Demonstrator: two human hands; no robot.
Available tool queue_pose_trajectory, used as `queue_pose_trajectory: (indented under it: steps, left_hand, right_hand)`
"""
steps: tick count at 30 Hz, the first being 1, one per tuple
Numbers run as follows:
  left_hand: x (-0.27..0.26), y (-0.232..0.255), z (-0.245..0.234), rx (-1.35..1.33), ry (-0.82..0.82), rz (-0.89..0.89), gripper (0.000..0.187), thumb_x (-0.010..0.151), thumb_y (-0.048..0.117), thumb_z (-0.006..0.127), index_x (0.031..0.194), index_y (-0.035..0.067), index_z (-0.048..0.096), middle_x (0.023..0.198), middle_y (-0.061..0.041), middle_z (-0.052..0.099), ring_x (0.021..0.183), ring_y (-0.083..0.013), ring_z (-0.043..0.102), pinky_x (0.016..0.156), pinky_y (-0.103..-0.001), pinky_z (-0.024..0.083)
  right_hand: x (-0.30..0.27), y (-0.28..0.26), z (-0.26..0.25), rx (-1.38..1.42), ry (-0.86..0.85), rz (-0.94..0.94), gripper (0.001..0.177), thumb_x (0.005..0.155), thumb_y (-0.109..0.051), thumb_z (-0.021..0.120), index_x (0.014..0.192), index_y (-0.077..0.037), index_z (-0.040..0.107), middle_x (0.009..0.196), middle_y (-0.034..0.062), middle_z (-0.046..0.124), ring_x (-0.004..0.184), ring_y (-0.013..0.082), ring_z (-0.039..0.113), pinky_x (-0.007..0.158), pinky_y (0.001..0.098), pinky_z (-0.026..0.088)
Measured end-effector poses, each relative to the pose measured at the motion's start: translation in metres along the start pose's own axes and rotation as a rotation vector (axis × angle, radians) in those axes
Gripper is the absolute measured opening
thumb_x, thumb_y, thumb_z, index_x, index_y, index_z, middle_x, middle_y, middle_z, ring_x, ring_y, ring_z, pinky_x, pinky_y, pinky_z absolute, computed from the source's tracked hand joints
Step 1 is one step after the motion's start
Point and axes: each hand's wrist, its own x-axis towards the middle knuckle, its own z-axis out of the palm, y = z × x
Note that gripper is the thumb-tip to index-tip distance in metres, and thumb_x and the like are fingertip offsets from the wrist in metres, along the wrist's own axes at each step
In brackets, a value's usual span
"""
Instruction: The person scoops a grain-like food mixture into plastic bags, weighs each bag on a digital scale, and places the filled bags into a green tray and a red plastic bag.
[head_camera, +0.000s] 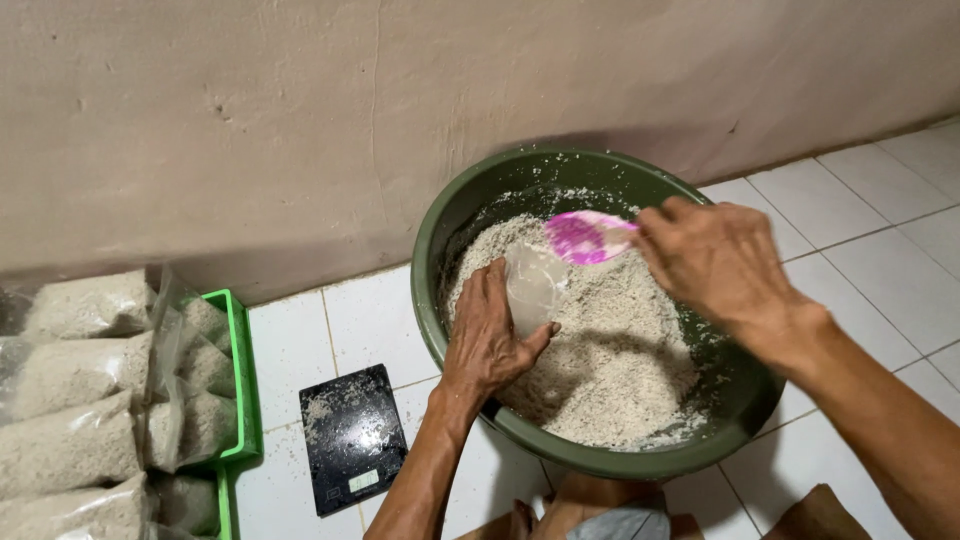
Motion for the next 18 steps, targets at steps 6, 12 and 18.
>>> queue_pose_trajectory:
  steps: [6,12,18]
  left_hand:
    - [0.002,-0.027,0.024,0.173,0.075,0.102,0.092,0.081,0.052,0.069,0.144,-0.001,0.027,0.132,-0.028,0.042,0.117,-0.0403,0.049,0.096,-0.054,0.047]
    - [0.0,-0.005,0.006,-0.025,0.036,-0.003,0.09,0.074,0.038,0.076,0.141,-0.006,0.033,0.12,-0.025,0.047,0.115,-0.0463,0.05,0.1,-0.057,0.042]
    - [-0.001,0.0,0.002,-0.012,0.045,0.009,0.089,0.074,0.035,0.077,0.14,-0.007,0.034,0.119,-0.026,0.048,0.115,-0.0468,0.051,0.099,-0.057,0.043]
  right_hand:
    - [-0.028,0.033,0.092,0.272,-0.26,0.087,0.036,0.108,-0.036,0.037,0.082,-0.02,0.057,0.056,-0.0064,0.046,0.042,0.0105,0.043,0.036,0.0237,0.041]
    - [-0.051,-0.01,0.102,0.473,-0.726,0.094,0.026,0.089,-0.033,0.06,0.098,-0.013,0.074,0.086,0.015,0.078,0.082,0.0345,0.075,0.077,0.0459,0.055]
    - [-0.074,-0.035,0.166,0.583,-0.744,-0.012,0.026,0.089,-0.035,0.058,0.107,-0.021,0.071,0.096,0.015,0.076,0.099,0.038,0.069,0.088,0.0496,0.055]
